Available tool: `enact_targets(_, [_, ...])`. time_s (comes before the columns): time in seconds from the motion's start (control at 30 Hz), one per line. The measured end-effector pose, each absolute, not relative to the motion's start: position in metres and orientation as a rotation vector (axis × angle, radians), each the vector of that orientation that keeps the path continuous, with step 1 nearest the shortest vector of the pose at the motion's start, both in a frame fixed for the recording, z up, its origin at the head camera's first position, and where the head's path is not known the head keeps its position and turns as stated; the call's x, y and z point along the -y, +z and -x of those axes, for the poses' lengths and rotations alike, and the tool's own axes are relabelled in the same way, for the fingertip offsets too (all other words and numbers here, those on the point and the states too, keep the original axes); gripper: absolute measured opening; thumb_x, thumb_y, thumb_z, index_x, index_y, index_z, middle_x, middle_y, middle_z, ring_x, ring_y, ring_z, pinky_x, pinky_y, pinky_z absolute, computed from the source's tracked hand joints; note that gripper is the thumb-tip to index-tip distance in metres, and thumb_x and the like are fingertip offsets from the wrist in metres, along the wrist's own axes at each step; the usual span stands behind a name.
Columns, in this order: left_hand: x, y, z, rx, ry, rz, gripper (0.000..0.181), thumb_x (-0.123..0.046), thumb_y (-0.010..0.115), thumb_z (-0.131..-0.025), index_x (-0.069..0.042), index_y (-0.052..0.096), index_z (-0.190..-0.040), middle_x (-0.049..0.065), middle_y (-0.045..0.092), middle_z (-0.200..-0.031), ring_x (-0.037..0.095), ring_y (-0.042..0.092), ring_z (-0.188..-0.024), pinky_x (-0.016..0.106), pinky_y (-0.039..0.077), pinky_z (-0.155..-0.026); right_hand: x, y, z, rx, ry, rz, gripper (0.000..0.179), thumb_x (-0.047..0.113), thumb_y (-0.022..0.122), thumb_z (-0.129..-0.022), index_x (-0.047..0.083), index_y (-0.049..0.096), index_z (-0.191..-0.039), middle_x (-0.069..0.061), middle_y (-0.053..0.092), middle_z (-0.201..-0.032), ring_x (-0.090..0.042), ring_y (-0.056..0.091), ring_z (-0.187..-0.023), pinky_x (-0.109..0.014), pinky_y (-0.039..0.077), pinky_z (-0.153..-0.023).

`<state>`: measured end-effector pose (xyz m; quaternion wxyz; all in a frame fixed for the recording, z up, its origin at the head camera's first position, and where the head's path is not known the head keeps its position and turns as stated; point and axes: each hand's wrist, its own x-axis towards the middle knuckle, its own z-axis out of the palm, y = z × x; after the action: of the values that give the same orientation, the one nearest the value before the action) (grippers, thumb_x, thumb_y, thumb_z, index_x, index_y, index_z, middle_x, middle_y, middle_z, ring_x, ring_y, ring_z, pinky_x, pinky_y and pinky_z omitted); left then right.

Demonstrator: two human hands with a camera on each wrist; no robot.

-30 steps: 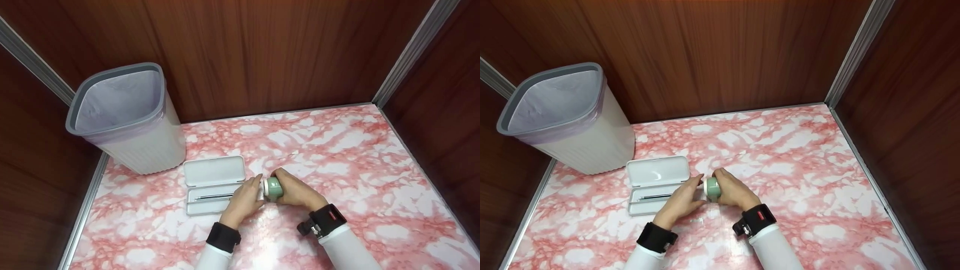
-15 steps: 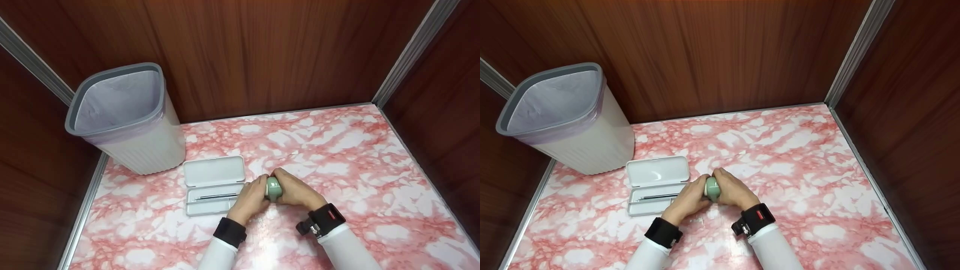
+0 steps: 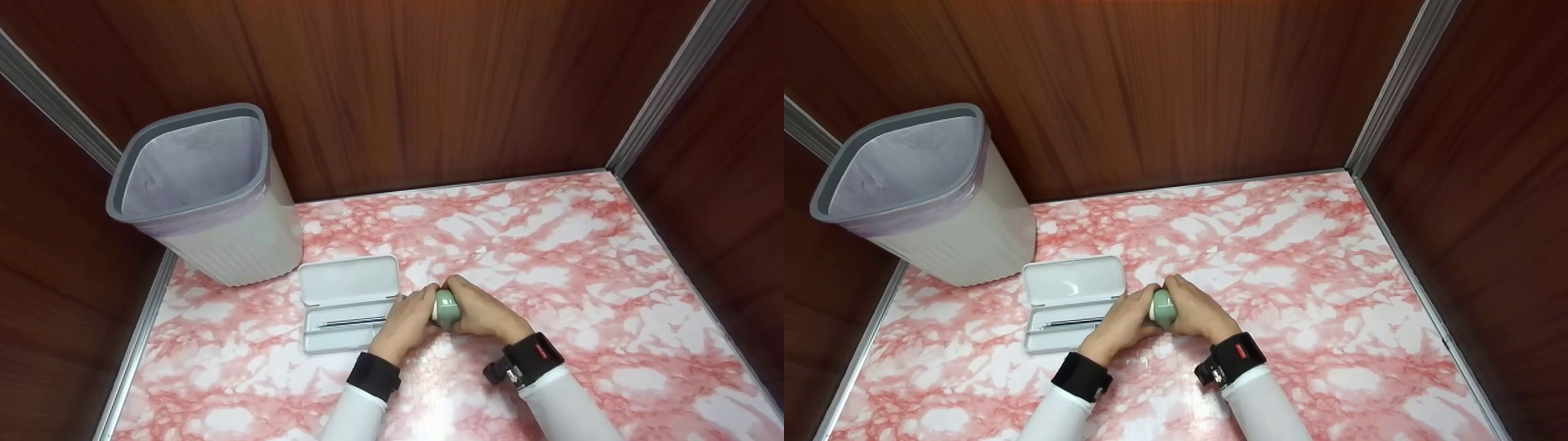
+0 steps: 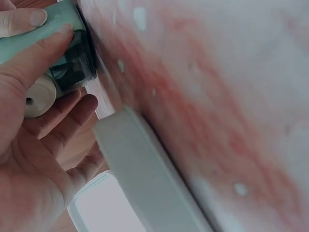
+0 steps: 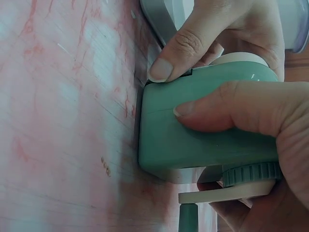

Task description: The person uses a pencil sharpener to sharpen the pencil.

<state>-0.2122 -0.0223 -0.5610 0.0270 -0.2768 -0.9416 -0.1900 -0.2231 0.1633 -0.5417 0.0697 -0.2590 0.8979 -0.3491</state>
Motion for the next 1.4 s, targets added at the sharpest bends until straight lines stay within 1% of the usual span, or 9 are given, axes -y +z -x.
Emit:
enact_targets(0.2, [0.0235, -0.5597, 0.2128, 2.908, -0.531, 0.873, 0.077, -0.032, 0.085, -0.072, -0.009, 0.045, -0.134, 0.007, 0.063, -0.118, 0.023, 0.06, -0.105, 0.044, 0.044, -0.087, -0.1631, -0.5414, 0.2233, -2.693, -1.058, 0.773, 0.064, 0.001, 0.085, -0.059, 0.011, 0.048, -0.111, -0.003, 0.055, -0.105, -0.02, 0.057, -0.096, -0.039, 0.047, -0.089])
enact_targets(0.37, [0.0244, -0.5605, 0.2128, 2.872, -0.509, 0.902, 0.077, -0.03, 0.086, -0.07, -0.009, 0.046, -0.132, 0.005, 0.063, -0.118, 0.022, 0.06, -0.104, 0.041, 0.045, -0.084, -0.1637, -0.5408, 0.2228, -2.695, -1.053, 0.803, 0.065, -0.002, 0.084, -0.058, 0.01, 0.048, -0.11, -0.002, 0.054, -0.104, -0.019, 0.056, -0.095, -0.039, 0.047, -0.088])
enact_targets(0.63, [0.0251, -0.5619, 0.2143, 2.86, -0.47, 0.918, 0.079, -0.032, 0.086, -0.07, -0.009, 0.045, -0.134, 0.004, 0.063, -0.118, 0.021, 0.059, -0.104, 0.041, 0.045, -0.086, -0.1643, -0.541, 0.223, -2.69, -1.056, 0.808, 0.064, 0.0, 0.085, -0.058, 0.01, 0.048, -0.109, -0.002, 0.054, -0.104, -0.019, 0.056, -0.096, -0.039, 0.046, -0.089])
enact_targets(0.9, [0.0257, -0.5608, 0.2162, 2.887, -0.517, 0.916, 0.081, -0.028, 0.086, -0.067, -0.01, 0.045, -0.135, 0.002, 0.062, -0.118, 0.02, 0.057, -0.103, 0.042, 0.045, -0.085, -0.1643, -0.542, 0.2229, -2.679, -1.084, 0.813, 0.063, 0.004, 0.088, -0.06, 0.01, 0.048, -0.109, -0.002, 0.055, -0.105, -0.02, 0.056, -0.097, -0.04, 0.046, -0.09])
enact_targets(1.17, [0.0271, -0.5609, 0.2159, 2.903, -0.475, 0.928, 0.089, -0.026, 0.086, -0.065, -0.01, 0.042, -0.139, 0.003, 0.06, -0.123, 0.022, 0.057, -0.106, 0.042, 0.044, -0.087, -0.1647, -0.541, 0.2223, -2.679, -1.084, 0.801, 0.064, 0.003, 0.087, -0.06, 0.011, 0.049, -0.11, -0.001, 0.055, -0.105, -0.019, 0.057, -0.097, -0.04, 0.046, -0.09])
enact_targets(1.4, [0.0299, -0.5615, 0.2131, 2.892, -0.59, 0.926, 0.086, -0.017, 0.085, -0.064, -0.009, 0.043, -0.138, 0.005, 0.06, -0.12, 0.023, 0.059, -0.107, 0.042, 0.045, -0.09, -0.164, -0.5436, 0.2226, -2.697, -1.065, 0.83, 0.063, 0.001, 0.087, -0.06, 0.011, 0.049, -0.109, 0.0, 0.054, -0.103, -0.018, 0.056, -0.095, -0.038, 0.046, -0.087])
